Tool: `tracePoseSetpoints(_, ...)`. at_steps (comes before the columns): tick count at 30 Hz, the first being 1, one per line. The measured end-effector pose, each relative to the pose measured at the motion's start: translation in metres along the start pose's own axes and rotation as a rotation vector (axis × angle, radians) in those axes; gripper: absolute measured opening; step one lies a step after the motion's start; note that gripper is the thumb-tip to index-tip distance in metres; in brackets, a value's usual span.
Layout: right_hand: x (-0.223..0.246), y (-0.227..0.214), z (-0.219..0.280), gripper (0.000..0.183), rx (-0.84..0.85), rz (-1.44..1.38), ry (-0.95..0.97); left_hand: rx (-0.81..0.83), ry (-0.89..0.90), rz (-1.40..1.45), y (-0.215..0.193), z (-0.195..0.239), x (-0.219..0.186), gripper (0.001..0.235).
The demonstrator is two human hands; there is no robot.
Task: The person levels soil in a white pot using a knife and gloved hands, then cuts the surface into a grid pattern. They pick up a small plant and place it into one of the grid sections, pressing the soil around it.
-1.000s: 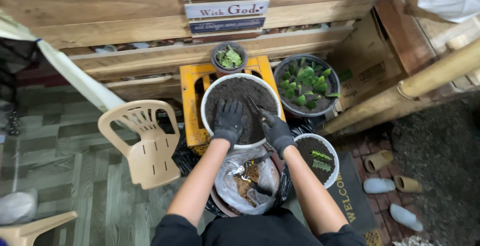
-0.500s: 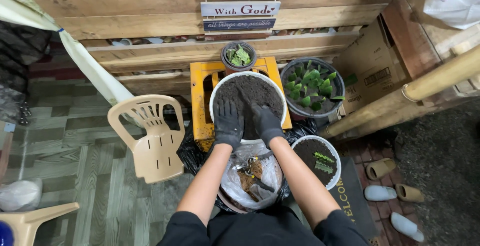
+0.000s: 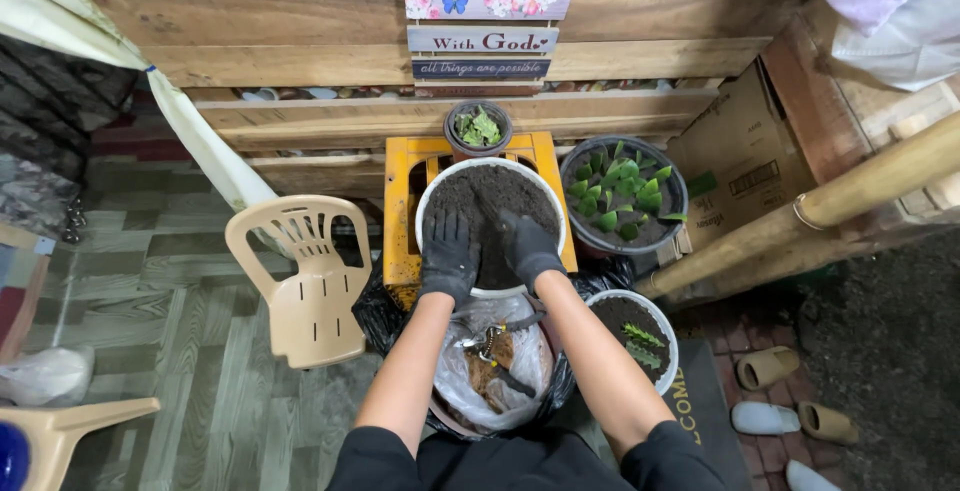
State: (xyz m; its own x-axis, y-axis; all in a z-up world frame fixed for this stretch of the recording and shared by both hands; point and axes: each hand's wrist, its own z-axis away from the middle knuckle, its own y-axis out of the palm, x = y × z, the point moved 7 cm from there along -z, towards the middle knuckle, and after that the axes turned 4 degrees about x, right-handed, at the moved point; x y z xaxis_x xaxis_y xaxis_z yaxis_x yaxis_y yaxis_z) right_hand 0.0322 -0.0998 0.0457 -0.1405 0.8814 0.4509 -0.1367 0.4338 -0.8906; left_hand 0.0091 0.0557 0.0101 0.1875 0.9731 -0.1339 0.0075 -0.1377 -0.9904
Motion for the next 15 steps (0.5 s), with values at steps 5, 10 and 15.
tracePoseSetpoints(5, -0.013, 0.002, -0.018, 0.041, -0.039, -0.042, -0.052, 0.010, -0.004, -0.052, -0.005, 0.003, -0.001, 0.067)
tracePoseSetpoints(10, -0.004, -0.010, -0.014, 0.031, 0.122, 0.051, 0.022, -0.001, -0.010, -0.070, -0.003, 0.003, -0.001, 0.069)
tracePoseSetpoints(15, 0.011, -0.014, -0.015, 0.033, 0.056, 0.015, -0.013, 0.017, -0.028, -0.021, 0.004, -0.001, 0.002, 0.067)
